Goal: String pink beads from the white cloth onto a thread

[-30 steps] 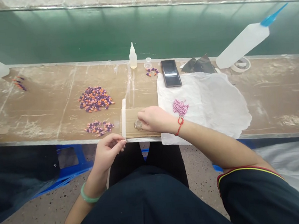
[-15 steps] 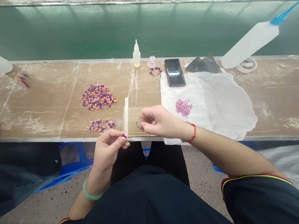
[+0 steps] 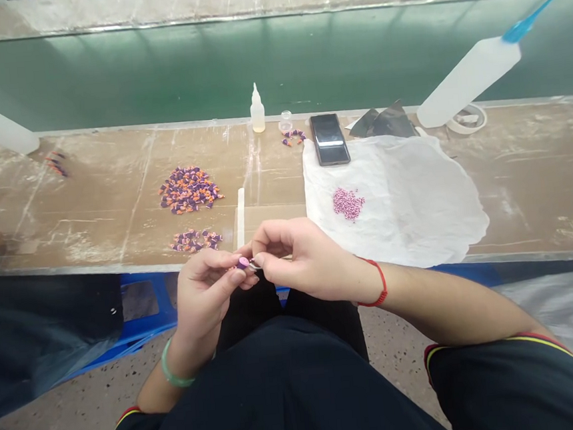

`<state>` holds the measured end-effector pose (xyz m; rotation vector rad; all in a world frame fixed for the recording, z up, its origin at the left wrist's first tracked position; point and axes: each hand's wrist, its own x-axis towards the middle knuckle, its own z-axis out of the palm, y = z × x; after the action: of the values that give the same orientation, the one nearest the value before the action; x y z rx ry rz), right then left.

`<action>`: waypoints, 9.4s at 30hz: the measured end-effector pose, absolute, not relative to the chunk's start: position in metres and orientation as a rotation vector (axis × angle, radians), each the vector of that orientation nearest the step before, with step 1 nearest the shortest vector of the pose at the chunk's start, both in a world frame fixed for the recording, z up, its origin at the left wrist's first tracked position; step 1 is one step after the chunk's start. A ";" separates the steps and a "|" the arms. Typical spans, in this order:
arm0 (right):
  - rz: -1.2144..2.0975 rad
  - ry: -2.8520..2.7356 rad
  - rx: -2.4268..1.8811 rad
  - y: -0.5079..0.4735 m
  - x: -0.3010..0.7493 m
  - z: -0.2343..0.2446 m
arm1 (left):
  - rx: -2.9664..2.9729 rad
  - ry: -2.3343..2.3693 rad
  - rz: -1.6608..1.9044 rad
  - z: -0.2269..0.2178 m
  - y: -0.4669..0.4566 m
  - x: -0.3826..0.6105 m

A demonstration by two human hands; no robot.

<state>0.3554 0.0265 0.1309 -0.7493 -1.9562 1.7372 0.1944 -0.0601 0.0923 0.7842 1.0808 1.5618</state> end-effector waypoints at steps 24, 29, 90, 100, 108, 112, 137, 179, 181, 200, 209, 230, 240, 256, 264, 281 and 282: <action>1.271 -2.269 -0.554 0.023 0.351 0.146 | 0.882 1.026 1.732 0.096 -0.062 0.199; 1.155 -2.290 -0.497 0.023 0.350 0.145 | 0.830 0.962 1.721 0.094 -0.062 0.199; 0.974 -1.369 -1.449 0.049 0.498 0.066 | 2.388 2.008 0.245 0.052 0.037 -0.006; 0.496 -2.004 -1.555 0.070 0.498 0.008 | 1.118 1.809 1.313 0.087 -0.001 0.056; 0.447 -2.114 -1.560 0.079 0.491 0.003 | 0.861 1.262 1.188 0.079 -0.018 0.154; 0.317 -2.231 -1.528 0.080 0.488 0.000 | 0.785 1.116 1.114 0.072 -0.015 0.192; 0.475 -2.224 -0.704 0.027 0.438 0.088 | 1.127 0.967 0.950 0.083 0.000 0.253; 0.585 -2.151 -0.669 0.025 0.429 0.094 | 1.517 1.228 1.140 0.092 -0.011 0.243; 0.735 -2.092 -0.754 0.021 0.425 0.095 | 1.750 1.295 1.221 0.092 -0.014 0.241; 1.061 -1.993 -0.733 0.020 0.410 0.094 | 1.646 1.187 1.024 0.099 -0.014 0.226; 0.941 -2.319 -0.637 0.062 0.398 0.081 | 1.098 1.283 1.208 0.061 -0.030 0.192; 0.377 -3.080 -0.749 0.094 0.341 0.074 | 0.761 1.380 1.261 0.029 -0.048 0.161; 1.225 -2.463 -0.656 0.074 0.349 0.100 | 0.723 1.153 1.405 0.050 -0.048 0.170; 1.382 -2.344 -0.494 0.043 0.352 0.133 | 0.858 0.937 1.527 0.079 -0.058 0.185; 1.354 -2.340 -0.446 0.038 0.351 0.137 | 0.973 0.934 1.568 0.082 -0.061 0.187; 1.287 -2.336 -0.426 0.034 0.350 0.140 | 1.128 0.988 1.644 0.083 -0.063 0.189; 1.278 -2.334 -0.425 0.034 0.350 0.140 | 1.138 0.999 1.646 0.083 -0.063 0.189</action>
<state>0.3500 0.0338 0.1399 -0.4252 -2.3340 1.2783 0.1888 -0.0627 0.0832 1.1378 0.9985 1.6455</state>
